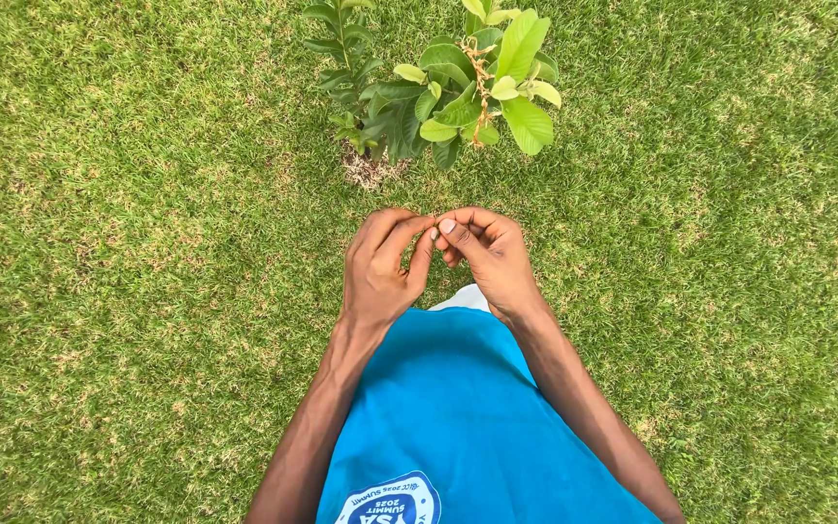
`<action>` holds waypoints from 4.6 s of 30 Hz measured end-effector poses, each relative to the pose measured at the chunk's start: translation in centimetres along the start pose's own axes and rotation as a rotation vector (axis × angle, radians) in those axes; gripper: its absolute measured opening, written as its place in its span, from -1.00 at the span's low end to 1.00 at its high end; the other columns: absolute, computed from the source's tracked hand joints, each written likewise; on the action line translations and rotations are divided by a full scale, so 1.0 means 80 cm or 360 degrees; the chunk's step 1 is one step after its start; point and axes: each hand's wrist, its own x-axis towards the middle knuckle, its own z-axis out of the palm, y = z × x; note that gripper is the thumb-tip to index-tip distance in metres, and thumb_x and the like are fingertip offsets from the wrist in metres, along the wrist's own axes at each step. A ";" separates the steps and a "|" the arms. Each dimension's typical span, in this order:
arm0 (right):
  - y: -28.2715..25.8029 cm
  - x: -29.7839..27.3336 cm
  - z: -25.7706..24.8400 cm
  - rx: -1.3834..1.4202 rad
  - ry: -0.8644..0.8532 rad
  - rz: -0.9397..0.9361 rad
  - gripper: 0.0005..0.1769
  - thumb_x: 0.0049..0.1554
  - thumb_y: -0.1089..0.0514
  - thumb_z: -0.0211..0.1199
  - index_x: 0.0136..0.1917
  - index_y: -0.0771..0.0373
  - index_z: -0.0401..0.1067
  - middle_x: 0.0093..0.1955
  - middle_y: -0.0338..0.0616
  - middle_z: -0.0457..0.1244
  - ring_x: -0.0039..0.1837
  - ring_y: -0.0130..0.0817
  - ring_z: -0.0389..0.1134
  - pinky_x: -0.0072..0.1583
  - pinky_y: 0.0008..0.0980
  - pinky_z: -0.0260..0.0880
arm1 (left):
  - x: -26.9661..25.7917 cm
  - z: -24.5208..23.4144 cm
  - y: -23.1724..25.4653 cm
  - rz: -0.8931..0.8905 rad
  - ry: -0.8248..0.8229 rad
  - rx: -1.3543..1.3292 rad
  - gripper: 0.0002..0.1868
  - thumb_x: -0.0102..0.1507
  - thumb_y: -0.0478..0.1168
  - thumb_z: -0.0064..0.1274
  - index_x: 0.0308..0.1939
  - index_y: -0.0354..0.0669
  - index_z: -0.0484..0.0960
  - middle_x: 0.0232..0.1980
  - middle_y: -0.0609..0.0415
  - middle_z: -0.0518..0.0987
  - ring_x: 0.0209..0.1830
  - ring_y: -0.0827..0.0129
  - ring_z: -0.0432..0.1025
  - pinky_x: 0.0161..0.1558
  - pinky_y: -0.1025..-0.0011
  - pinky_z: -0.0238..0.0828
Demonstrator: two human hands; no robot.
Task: Picking small seeds or dried parts from a garden plant.
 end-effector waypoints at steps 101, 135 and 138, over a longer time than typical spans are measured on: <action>-0.030 0.015 -0.034 0.0185 0.0023 -0.0103 -0.74 0.25 0.32 0.23 0.21 0.35 0.36 -0.01 -0.18 0.28 -0.04 -0.41 0.36 0.03 -0.37 0.45 | 0.037 0.018 -0.023 -0.0587 -0.0260 -0.0824 -0.82 0.44 -0.23 0.02 -0.17 -0.29 0.61 -0.18 0.12 0.61 -0.19 0.54 0.45 -0.10 0.50 0.41; -0.001 0.012 -0.032 -0.0249 0.0071 -0.0284 -0.70 0.30 0.25 0.26 0.30 0.30 0.44 0.08 -0.24 0.36 0.08 -0.55 0.36 0.12 -0.48 0.43 | 0.061 0.029 -0.006 -0.0709 -0.0494 -0.0592 -0.91 0.36 -0.30 0.08 -0.14 -0.28 0.60 -0.26 0.10 0.65 -0.23 0.53 0.53 -0.30 0.47 0.44; 0.000 0.008 -0.034 -0.0173 0.0129 -0.0293 -0.70 0.32 0.26 0.26 0.31 0.31 0.44 0.06 -0.23 0.34 0.08 -0.52 0.36 0.14 -0.46 0.45 | 0.064 0.029 -0.004 -0.0659 -0.0531 -0.0592 -0.90 0.36 -0.29 0.11 -0.13 -0.28 0.60 -0.27 0.10 0.66 -0.27 0.52 0.53 -0.26 0.47 0.45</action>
